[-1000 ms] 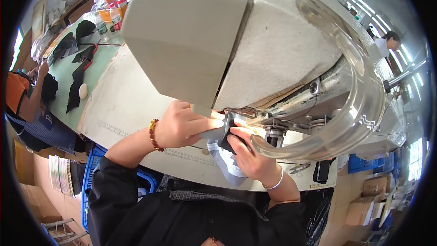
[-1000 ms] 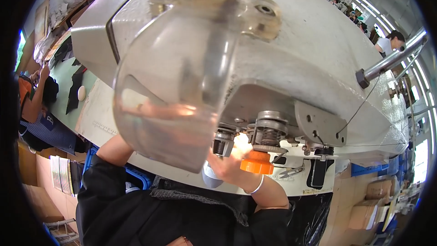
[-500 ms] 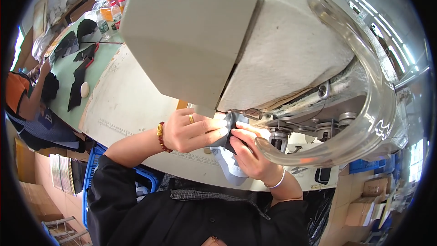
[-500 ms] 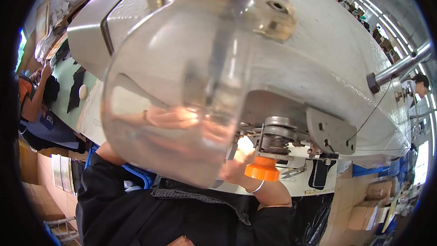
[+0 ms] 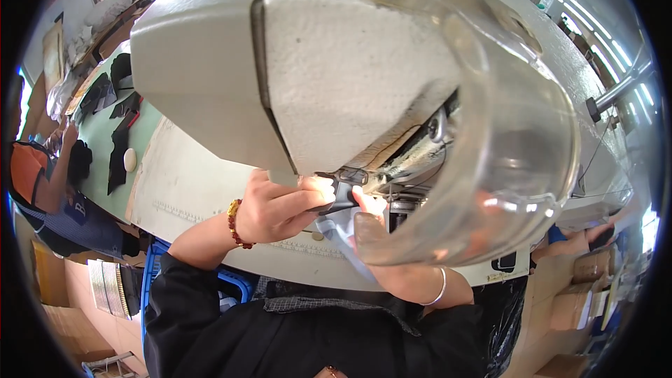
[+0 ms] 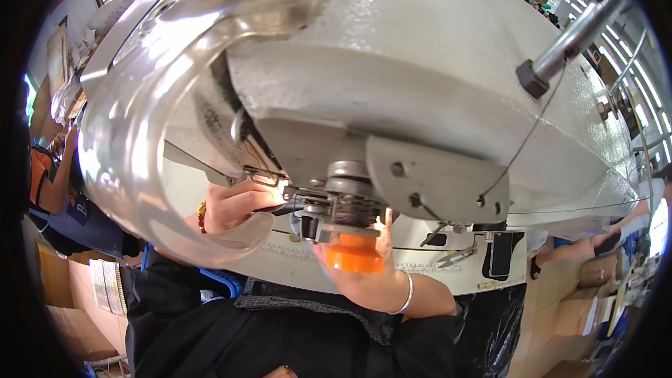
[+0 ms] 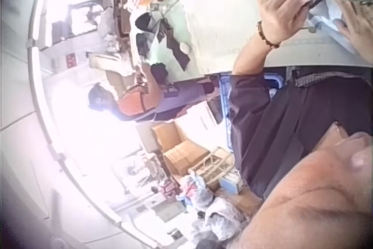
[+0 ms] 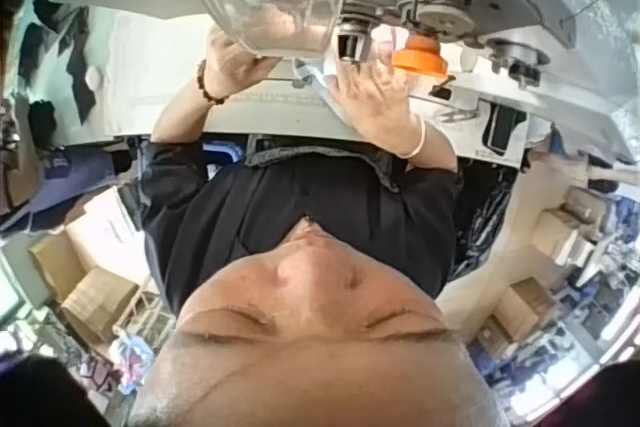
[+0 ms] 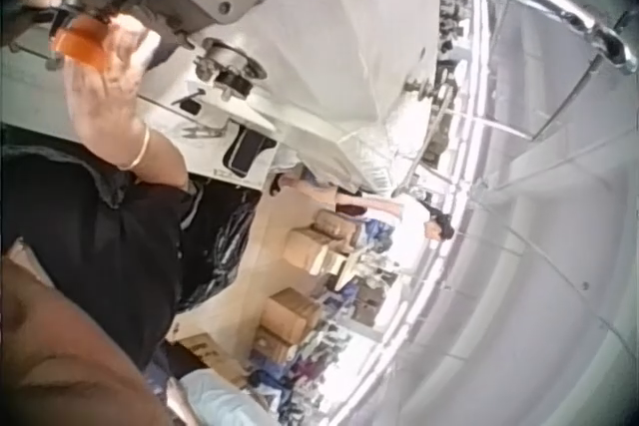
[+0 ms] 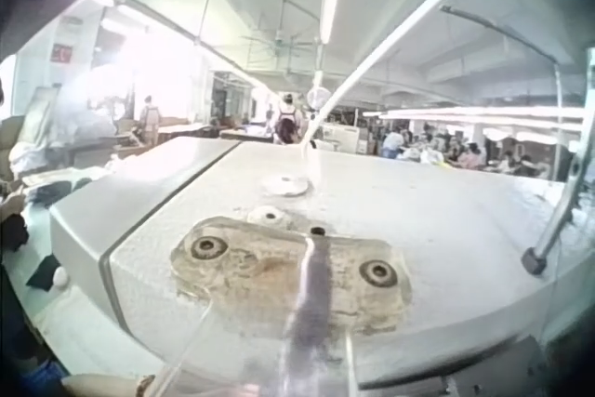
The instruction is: Sewing and stitching parts of a shoe using an industrial sewing machine in a factory environment.
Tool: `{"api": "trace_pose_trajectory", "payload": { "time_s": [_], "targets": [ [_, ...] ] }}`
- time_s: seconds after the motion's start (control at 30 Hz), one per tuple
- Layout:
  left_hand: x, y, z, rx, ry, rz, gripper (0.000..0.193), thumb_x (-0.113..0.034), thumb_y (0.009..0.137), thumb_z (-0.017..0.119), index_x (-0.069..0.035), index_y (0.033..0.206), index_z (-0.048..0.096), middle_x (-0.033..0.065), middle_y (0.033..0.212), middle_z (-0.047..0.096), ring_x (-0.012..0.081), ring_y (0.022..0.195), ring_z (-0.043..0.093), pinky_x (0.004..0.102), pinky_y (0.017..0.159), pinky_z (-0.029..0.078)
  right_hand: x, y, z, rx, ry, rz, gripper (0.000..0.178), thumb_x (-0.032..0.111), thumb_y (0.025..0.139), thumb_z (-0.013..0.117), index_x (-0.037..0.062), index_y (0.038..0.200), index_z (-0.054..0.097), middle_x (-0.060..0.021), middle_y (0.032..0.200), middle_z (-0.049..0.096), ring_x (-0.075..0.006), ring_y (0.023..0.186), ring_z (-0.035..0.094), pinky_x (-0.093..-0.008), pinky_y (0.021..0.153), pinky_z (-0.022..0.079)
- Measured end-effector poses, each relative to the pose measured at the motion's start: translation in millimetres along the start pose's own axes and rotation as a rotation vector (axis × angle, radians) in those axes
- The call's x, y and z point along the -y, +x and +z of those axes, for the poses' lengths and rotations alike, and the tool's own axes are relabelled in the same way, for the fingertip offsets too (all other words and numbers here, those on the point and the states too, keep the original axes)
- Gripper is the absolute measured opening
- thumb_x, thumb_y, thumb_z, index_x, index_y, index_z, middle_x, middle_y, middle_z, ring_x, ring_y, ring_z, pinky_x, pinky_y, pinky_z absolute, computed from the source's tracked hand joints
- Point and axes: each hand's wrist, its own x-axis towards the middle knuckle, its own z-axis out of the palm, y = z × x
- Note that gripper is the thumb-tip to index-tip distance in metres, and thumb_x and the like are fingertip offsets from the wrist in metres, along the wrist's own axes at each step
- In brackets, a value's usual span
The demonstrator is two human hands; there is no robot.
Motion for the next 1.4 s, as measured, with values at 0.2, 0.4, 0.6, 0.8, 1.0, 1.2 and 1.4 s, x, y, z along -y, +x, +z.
{"api": "trace_pose_trajectory", "payload": {
  "time_s": [0.2, 0.4, 0.6, 0.8, 1.0, 1.2, 1.4],
  "targets": [
    [-3.3, 2.4, -6.7, 0.115, 0.190, 0.114, 0.025, -0.004, 0.076, 0.078, -0.013, 0.099, 0.074, -0.0041, 0.089, 0.072, 0.0060, 0.056, 0.057, 0.0271, 0.043, 0.025, -24.5, -4.9, -8.7, -0.196, 0.178, -0.005, 0.045, 0.033, 0.087, 0.075, 0.0118, 0.127, 0.067, -0.0082, 0.124, 0.068, -0.0234, 0.107, 0.065, -0.0393, 0.091, 0.051],
    [-2.2, 2.4, -8.1, 0.124, 0.162, 0.113, 0.027, -0.004, 0.077, 0.078, -0.012, 0.103, 0.075, -0.0046, 0.091, 0.073, 0.0038, 0.062, 0.062, 0.0276, 0.040, 0.026, -23.3, 17.8, -38.0, -0.235, -0.157, -0.495, 0.050, 0.037, 0.088, 0.075, 0.0104, 0.129, 0.064, -0.0092, 0.124, 0.068, -0.0234, 0.106, 0.065, -0.0391, 0.089, 0.052],
    [-3.7, 6.7, -8.0, 0.169, 0.167, 0.135, 0.028, -0.002, 0.076, 0.074, -0.013, 0.102, 0.074, -0.0064, 0.092, 0.071, 0.0026, 0.070, 0.066, 0.0270, 0.041, 0.026, -18.0, 32.0, -49.8, -0.194, -0.156, -0.611, 0.056, 0.040, 0.088, 0.074, 0.0091, 0.132, 0.061, -0.0102, 0.125, 0.068, -0.0235, 0.104, 0.066, -0.0388, 0.087, 0.054],
    [-6.2, 10.6, -8.2, 0.163, 0.244, 0.192, 0.028, 0.002, 0.072, 0.070, -0.012, 0.097, 0.072, -0.0050, 0.091, 0.068, 0.0064, 0.070, 0.065, 0.0256, 0.040, 0.032, -15.9, 33.2, -52.1, -0.162, -0.144, -0.646, 0.061, 0.044, 0.088, 0.074, 0.0077, 0.135, 0.059, -0.0112, 0.125, 0.067, -0.0236, 0.103, 0.067, -0.0386, 0.086, 0.055],
    [-6.3, 10.3, -3.3, 0.140, 0.234, 0.206, 0.030, 0.005, 0.072, 0.069, -0.009, 0.099, 0.072, -0.0003, 0.093, 0.069, 0.0097, 0.070, 0.066, 0.0250, 0.043, 0.043, -12.2, 32.7, -50.2, -0.137, -0.084, -0.620, 0.067, 0.048, 0.089, 0.073, 0.0063, 0.138, 0.056, -0.0121, 0.126, 0.067, -0.0236, 0.101, 0.068, -0.0384, 0.084, 0.057],
    [-7.1, 9.8, -18.4, 0.204, 0.211, 0.086, 0.036, 0.006, 0.075, 0.070, -0.010, 0.107, 0.074, -0.0015, 0.097, 0.074, 0.0063, 0.057, 0.058, 0.0244, 0.042, 0.034, -14.5, 24.3, -38.8, -0.029, 0.251, -0.396, 0.073, 0.052, 0.089, 0.072, 0.0049, 0.141, 0.053, -0.0131, 0.126, 0.067, -0.0237, 0.100, 0.068, -0.0382, 0.082, 0.058],
    [-7.3, 7.1, -19.0, 0.171, 0.122, 0.014, 0.035, 0.000, 0.074, 0.073, -0.011, 0.107, 0.075, -0.0025, 0.097, 0.076, 0.0055, 0.047, 0.051, 0.0252, 0.041, 0.027, -17.5, 23.3, -18.9, 0.220, 1.182, 0.179, 0.078, 0.056, 0.090, 0.072, 0.0035, 0.144, 0.051, -0.0141, 0.126, 0.067, -0.0238, 0.099, 0.069, -0.0379, 0.080, 0.060]
  ]
}}
